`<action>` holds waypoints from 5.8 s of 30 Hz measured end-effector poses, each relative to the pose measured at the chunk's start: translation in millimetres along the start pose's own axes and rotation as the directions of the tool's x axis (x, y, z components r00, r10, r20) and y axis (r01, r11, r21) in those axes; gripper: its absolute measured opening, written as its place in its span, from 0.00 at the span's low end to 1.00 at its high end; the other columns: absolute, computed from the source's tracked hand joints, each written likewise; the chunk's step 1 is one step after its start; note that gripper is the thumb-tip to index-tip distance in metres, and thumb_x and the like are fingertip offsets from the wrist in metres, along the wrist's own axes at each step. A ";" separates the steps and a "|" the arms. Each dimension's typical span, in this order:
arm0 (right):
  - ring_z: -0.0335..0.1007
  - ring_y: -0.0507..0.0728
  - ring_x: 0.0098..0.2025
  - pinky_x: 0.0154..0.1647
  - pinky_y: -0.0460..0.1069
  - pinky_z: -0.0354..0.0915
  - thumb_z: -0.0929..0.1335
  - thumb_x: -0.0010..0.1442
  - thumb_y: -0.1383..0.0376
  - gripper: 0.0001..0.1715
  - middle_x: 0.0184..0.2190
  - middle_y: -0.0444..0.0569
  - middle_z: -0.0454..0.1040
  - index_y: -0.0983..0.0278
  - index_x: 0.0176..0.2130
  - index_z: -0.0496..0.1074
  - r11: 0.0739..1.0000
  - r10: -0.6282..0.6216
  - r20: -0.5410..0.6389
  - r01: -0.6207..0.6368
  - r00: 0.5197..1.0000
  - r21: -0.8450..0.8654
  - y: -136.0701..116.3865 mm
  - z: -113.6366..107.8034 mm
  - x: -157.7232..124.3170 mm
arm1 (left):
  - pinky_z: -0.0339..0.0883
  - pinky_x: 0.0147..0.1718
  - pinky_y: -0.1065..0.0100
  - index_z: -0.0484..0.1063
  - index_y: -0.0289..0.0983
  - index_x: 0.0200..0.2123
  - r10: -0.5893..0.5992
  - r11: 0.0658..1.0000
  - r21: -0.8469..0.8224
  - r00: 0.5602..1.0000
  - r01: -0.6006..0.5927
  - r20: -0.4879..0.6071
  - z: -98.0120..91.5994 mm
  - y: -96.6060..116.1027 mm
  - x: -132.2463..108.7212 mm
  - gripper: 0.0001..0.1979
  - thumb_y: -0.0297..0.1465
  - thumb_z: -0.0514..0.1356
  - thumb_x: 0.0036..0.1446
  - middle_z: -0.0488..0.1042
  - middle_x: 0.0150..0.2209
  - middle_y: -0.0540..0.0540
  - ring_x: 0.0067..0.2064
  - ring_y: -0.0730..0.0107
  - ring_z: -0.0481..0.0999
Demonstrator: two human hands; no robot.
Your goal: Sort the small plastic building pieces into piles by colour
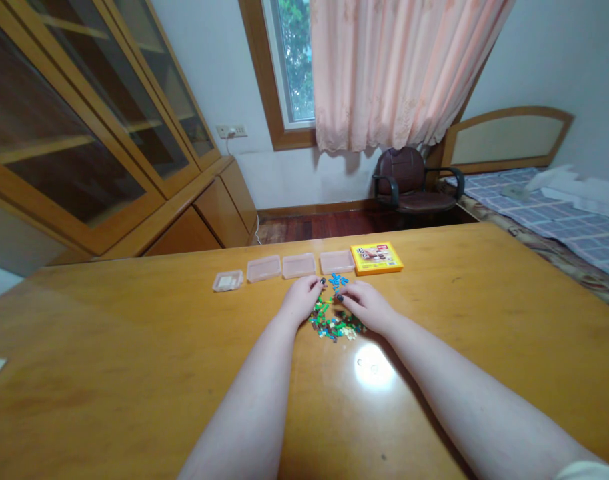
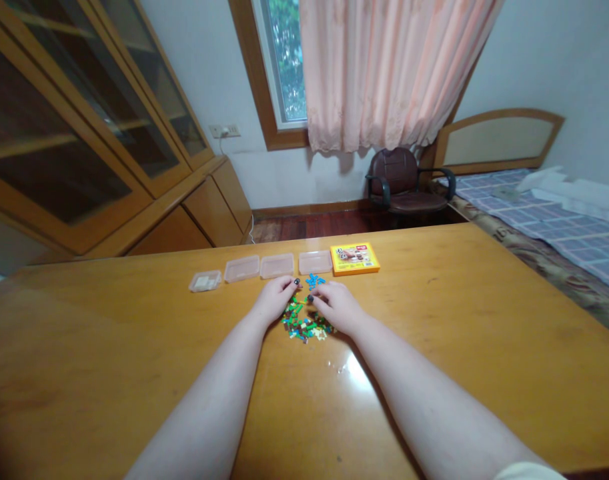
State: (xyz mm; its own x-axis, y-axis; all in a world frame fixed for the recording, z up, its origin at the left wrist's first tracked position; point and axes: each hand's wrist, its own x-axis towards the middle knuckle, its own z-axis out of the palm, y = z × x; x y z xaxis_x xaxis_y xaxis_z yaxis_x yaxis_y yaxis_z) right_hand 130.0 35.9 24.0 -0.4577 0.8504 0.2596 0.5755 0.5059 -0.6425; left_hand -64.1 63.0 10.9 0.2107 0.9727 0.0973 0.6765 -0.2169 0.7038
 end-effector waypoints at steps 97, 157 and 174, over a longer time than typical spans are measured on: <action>0.67 0.54 0.33 0.36 0.48 0.61 0.65 0.54 0.69 0.09 0.31 0.47 0.74 0.64 0.37 0.73 0.990 0.005 0.143 -0.025 0.990 0.135 3.6 3.5 -1.3 | 0.61 0.33 0.70 0.73 0.36 0.32 -0.032 0.997 0.070 0.999 0.030 0.036 -0.6 6.3 -1.9 0.13 0.36 0.51 0.57 0.76 0.33 0.46 0.35 0.67 0.71; 0.66 0.55 0.33 0.35 0.48 0.59 0.59 0.61 0.65 0.15 0.27 0.47 0.72 0.65 0.28 0.72 0.988 -0.017 0.032 0.012 0.999 0.157 1.0 -1.6 -2.5 | 0.60 0.32 0.70 0.73 0.37 0.31 0.014 0.997 0.074 1.000 -0.016 0.027 2.3 -0.1 -0.6 0.13 0.36 0.51 0.57 0.75 0.32 0.47 0.34 0.68 0.70; 0.68 0.56 0.36 0.43 0.52 0.60 0.62 0.50 0.74 0.14 0.31 0.46 0.76 0.63 0.33 0.74 0.955 -0.255 0.174 0.220 0.951 0.200 -7.5 -3.0 -4.4 | 0.61 0.33 0.70 0.73 0.36 0.31 -0.007 0.997 0.073 0.999 0.004 0.033 1.2 2.5 -0.8 0.13 0.36 0.51 0.57 0.75 0.32 0.46 0.35 0.68 0.71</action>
State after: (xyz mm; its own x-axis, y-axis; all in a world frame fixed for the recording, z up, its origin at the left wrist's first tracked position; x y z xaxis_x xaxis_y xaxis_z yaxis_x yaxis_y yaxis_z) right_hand 129.7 28.8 29.9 -0.6999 0.6547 0.2855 0.3138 0.6409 -0.7005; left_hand -61.7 61.6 11.8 0.2291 0.9709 0.0692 0.7274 -0.2180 0.6506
